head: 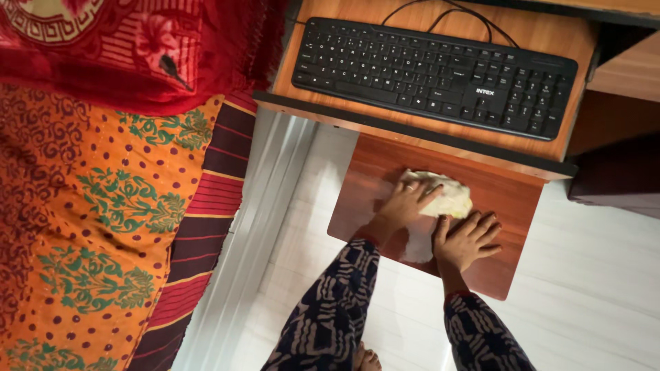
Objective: The person wipes the surface of a small wooden table using a cloth, reaching all corners and edges while the table is positioned next to a computer desk.
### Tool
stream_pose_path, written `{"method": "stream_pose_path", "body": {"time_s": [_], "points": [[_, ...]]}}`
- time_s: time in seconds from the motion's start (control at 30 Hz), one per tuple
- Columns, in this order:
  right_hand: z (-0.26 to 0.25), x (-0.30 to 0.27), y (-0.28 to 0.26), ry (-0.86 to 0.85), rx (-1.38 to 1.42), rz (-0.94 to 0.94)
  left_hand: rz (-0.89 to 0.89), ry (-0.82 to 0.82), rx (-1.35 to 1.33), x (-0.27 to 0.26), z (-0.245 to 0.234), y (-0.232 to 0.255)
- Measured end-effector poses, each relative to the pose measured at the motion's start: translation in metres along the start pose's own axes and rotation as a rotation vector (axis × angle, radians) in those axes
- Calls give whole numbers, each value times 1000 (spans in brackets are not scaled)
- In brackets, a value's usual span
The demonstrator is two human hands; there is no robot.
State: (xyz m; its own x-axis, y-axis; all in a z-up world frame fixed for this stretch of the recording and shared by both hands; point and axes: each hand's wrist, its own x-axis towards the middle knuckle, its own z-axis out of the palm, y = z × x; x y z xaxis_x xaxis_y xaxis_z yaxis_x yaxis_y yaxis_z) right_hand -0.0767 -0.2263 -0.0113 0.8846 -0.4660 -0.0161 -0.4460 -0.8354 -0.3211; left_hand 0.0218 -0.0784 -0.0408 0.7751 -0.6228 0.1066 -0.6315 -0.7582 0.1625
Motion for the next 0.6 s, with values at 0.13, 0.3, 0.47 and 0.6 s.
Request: {"method": "stream_pose_path", "body": {"time_s": [0.13, 0.3, 0.47, 0.6], "points": [[-1, 1, -1, 6, -1, 6, -198, -246, -98, -8, -23, -31], [-4, 0, -3, -20, 5, 18, -705, 74, -107, -23, -40, -30], [-8, 2, -5, -48, -9, 21, -821, 74, -209, -37, -44, -2], [-9, 1, -6, -44, 4, 6, -804, 37, -199, -66, -46, 12]]}}
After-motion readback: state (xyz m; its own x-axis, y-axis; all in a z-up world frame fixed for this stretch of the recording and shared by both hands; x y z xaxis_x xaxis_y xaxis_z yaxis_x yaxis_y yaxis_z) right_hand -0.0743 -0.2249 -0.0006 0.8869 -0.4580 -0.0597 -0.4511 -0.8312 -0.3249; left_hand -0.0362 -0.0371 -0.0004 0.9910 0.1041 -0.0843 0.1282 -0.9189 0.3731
